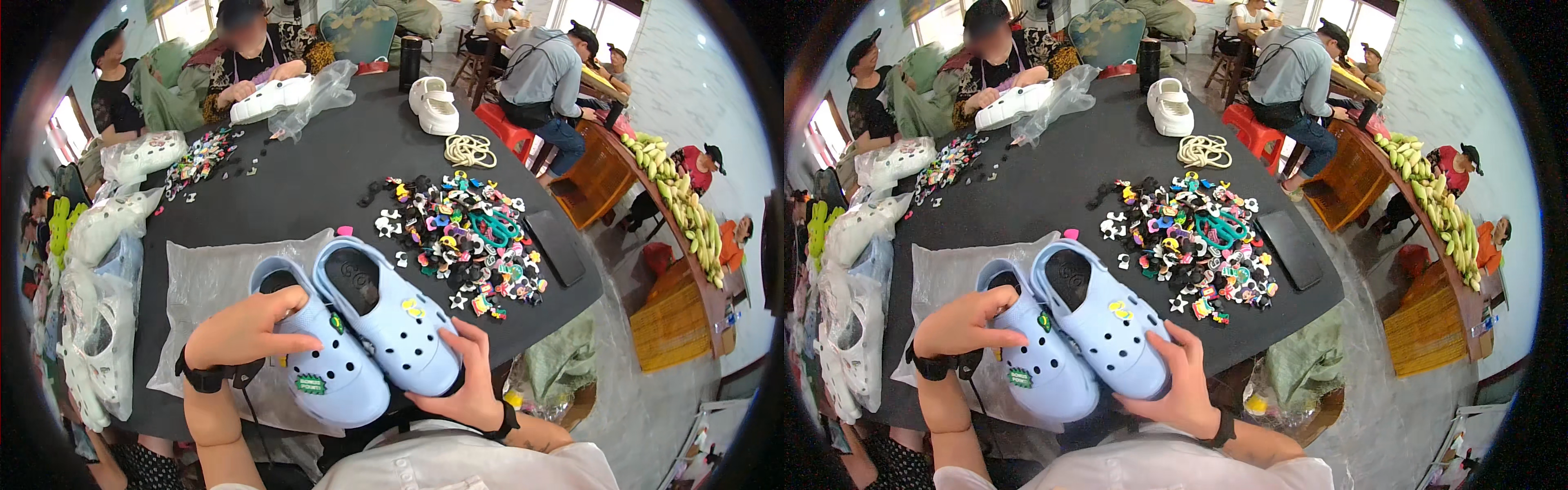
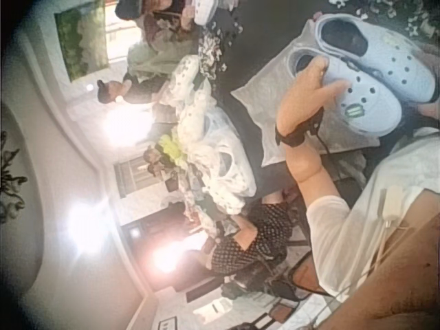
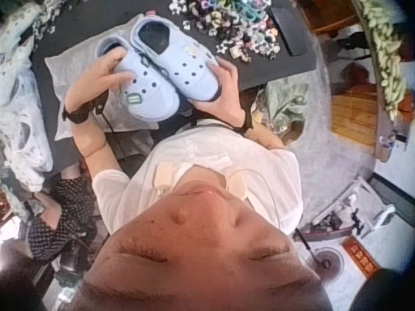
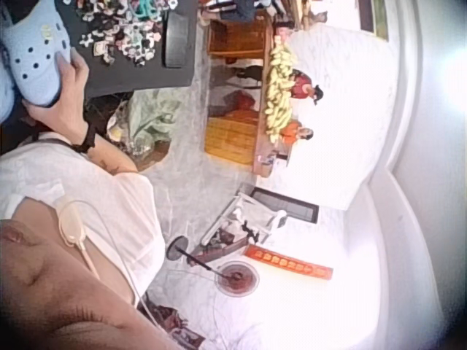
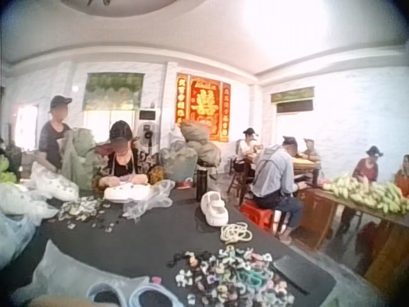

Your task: Attaching decorative charms to the holes of plastic clogs.

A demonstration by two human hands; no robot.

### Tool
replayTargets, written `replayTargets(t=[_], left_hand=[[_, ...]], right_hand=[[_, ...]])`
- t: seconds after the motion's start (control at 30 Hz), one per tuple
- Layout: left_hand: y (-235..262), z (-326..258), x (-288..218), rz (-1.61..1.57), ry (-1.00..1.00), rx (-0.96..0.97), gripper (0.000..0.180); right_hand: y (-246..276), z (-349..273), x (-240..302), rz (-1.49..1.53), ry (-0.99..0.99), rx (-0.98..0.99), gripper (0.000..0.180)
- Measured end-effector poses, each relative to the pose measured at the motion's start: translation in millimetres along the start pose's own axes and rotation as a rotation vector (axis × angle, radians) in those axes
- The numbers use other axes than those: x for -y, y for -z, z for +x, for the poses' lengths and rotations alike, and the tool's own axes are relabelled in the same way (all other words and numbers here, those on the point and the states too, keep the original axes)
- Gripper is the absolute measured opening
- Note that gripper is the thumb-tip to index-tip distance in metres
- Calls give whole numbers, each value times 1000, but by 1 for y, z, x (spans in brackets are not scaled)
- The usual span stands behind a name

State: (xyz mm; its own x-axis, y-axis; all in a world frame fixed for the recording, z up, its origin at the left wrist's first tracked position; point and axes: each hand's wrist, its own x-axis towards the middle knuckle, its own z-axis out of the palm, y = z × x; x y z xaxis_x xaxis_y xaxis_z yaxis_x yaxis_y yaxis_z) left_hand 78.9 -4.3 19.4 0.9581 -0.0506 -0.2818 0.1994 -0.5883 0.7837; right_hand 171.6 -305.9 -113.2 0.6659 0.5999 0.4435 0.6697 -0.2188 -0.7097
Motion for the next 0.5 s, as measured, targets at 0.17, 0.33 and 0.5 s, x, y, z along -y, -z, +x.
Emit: replayTargets(t=[0.17, 0.33, 0.5], left_hand=[[-5, -1, 2, 106, -3, -40, 49], [-11, 1, 24, 81, -354, -108, 52], [-14, 7, -1, 117, -168, -13, 55]], right_hand=[[5, 0, 4, 39, -11, 50, 100], [21, -2, 10, 94, 76, 153, 88], [70, 54, -7, -14, 176, 409, 43]])
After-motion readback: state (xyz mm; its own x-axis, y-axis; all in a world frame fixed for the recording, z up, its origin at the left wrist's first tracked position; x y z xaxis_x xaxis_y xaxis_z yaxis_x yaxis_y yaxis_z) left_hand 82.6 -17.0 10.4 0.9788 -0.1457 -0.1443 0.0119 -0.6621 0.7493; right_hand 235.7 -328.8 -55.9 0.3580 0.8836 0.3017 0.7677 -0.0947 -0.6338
